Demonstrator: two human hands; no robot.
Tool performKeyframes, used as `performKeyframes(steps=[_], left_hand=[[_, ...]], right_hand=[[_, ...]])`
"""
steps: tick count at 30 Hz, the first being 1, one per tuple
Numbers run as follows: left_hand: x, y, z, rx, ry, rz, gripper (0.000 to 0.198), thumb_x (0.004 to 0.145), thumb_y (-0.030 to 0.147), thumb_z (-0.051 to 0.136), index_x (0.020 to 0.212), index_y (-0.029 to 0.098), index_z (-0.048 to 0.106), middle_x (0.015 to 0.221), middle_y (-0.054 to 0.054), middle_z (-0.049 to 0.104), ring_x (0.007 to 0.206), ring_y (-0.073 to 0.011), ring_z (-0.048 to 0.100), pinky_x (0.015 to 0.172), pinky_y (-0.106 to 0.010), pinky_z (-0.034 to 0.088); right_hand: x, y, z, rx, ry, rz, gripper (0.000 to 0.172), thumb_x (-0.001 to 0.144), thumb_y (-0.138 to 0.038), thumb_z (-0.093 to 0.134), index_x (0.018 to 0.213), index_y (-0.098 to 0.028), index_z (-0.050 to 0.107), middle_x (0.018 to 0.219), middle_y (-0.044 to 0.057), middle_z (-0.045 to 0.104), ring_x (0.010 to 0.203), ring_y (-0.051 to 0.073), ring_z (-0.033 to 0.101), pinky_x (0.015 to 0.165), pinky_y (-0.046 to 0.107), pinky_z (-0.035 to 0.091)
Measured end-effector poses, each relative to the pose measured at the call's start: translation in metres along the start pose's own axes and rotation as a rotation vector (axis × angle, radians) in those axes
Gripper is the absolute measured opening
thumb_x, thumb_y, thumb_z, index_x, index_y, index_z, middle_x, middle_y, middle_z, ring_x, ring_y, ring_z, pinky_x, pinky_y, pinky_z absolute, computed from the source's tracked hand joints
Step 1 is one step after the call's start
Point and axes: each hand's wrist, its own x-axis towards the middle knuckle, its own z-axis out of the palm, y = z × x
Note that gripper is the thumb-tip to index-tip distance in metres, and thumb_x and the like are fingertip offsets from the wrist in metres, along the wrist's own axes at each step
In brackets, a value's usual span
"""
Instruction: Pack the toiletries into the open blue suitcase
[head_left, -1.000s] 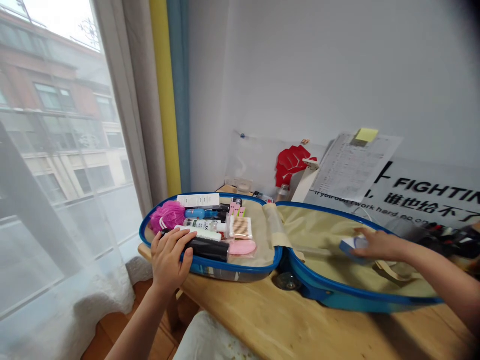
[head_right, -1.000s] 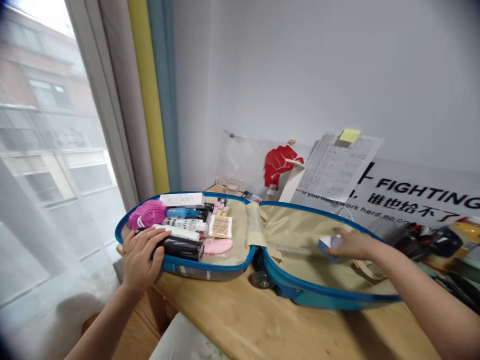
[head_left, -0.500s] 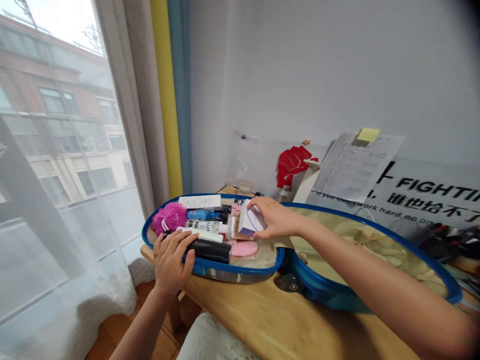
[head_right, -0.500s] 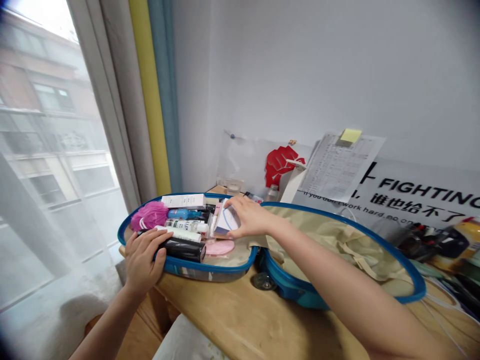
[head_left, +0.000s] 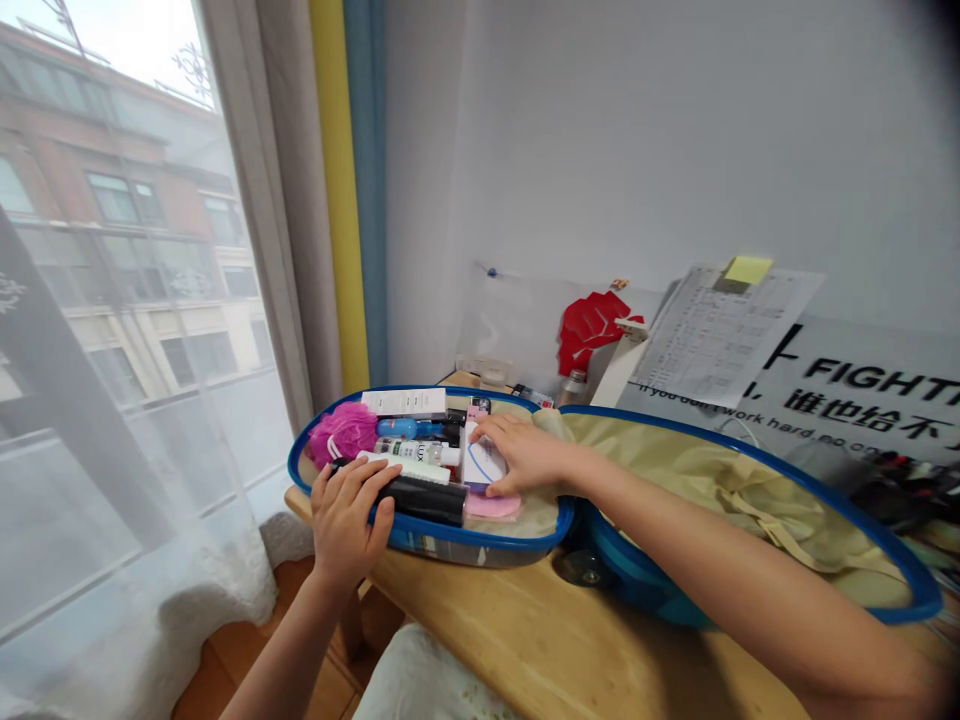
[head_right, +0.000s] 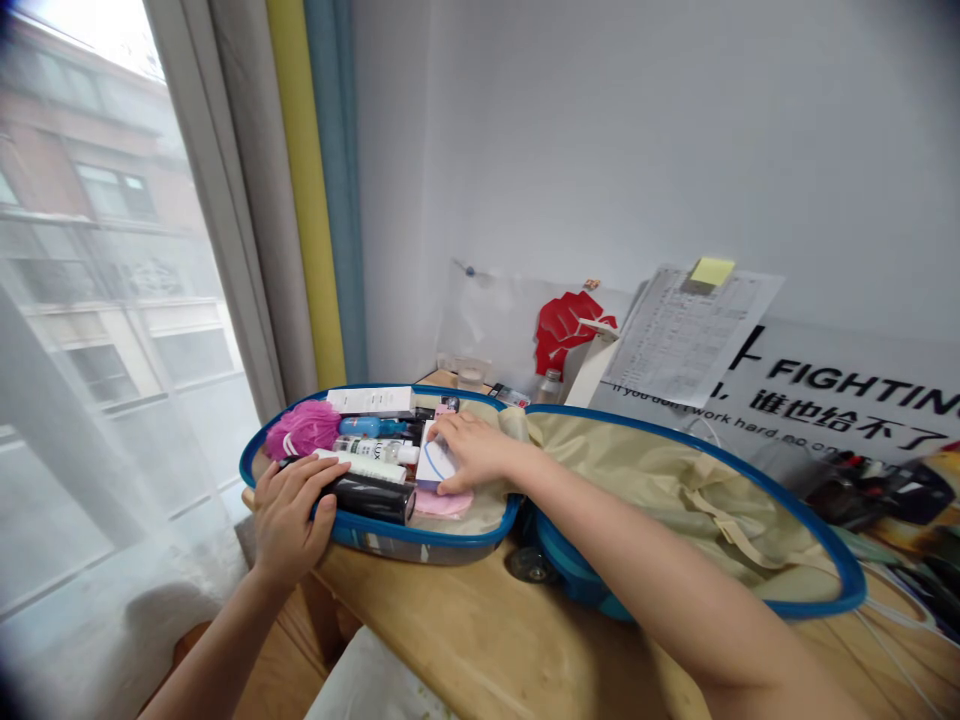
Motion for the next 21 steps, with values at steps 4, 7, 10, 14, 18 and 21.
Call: performKeyframes(steps=[4,7,10,14,18,21], left_hand=[[0.001,0.001,0.000,-0.005,0.009,-0.010,0.031,0.089,0.028,0.041,0.109,0.023,0.065,0.109,-0.006,0.068,0.109,-0.0246,0.056,0.107,-0.045,0.024],[0.002,0.003,-0.001,-0.004,0.020,0.002,0.031,0.090,0.028,0.042,0.109,0.023,0.065,0.108,-0.006,0.068,0.108,-0.0247,0.056,0.106,-0.045,0.025],[0.002,0.003,-0.001,0.006,0.026,0.017,0.031,0.090,0.028,0.041,0.109,0.022,0.064,0.107,-0.006,0.068,0.107,-0.0249,0.056,0.105,-0.045,0.025],[0.001,0.001,-0.001,0.007,0.006,0.004,0.031,0.090,0.028,0.041,0.110,0.023,0.064,0.109,-0.006,0.068,0.109,-0.0249,0.056,0.106,-0.045,0.024],[0.001,0.001,-0.001,-0.005,0.001,-0.011,0.031,0.089,0.029,0.041,0.110,0.023,0.065,0.109,-0.005,0.068,0.109,-0.0248,0.056,0.106,-0.045,0.024],[0.002,0.001,-0.001,-0.006,0.001,-0.012,0.032,0.089,0.029,0.041,0.110,0.023,0.065,0.108,-0.006,0.068,0.109,-0.0249,0.056,0.106,-0.045,0.024]], right_hand=[[0.001,-0.001,0.002,0.003,-0.023,0.009,0.068,0.058,-0.047,0.076,0.115,-0.018,0.052,0.133,0.014,0.049,0.127,0.031,0.041,0.103,0.044,0.034],[0.001,-0.004,0.003,0.004,-0.030,0.017,0.068,0.059,-0.048,0.076,0.115,-0.019,0.052,0.135,0.014,0.048,0.131,0.032,0.038,0.105,0.045,0.032],[0.000,-0.006,0.002,0.007,-0.040,0.024,0.067,0.062,-0.051,0.074,0.117,-0.018,0.053,0.139,0.015,0.046,0.135,0.032,0.034,0.108,0.045,0.028],[0.000,-0.009,0.001,0.014,-0.050,0.034,0.067,0.068,-0.057,0.068,0.119,-0.017,0.053,0.142,0.016,0.043,0.138,0.031,0.029,0.111,0.045,0.024],[-0.001,-0.010,0.001,0.030,-0.055,0.046,0.068,0.070,-0.060,0.065,0.121,-0.016,0.053,0.146,0.017,0.037,0.140,0.031,0.026,0.112,0.046,0.024],[-0.002,-0.009,-0.001,0.049,-0.054,0.060,0.068,0.072,-0.063,0.062,0.122,-0.018,0.053,0.153,0.017,0.026,0.142,0.031,0.022,0.112,0.047,0.024]])
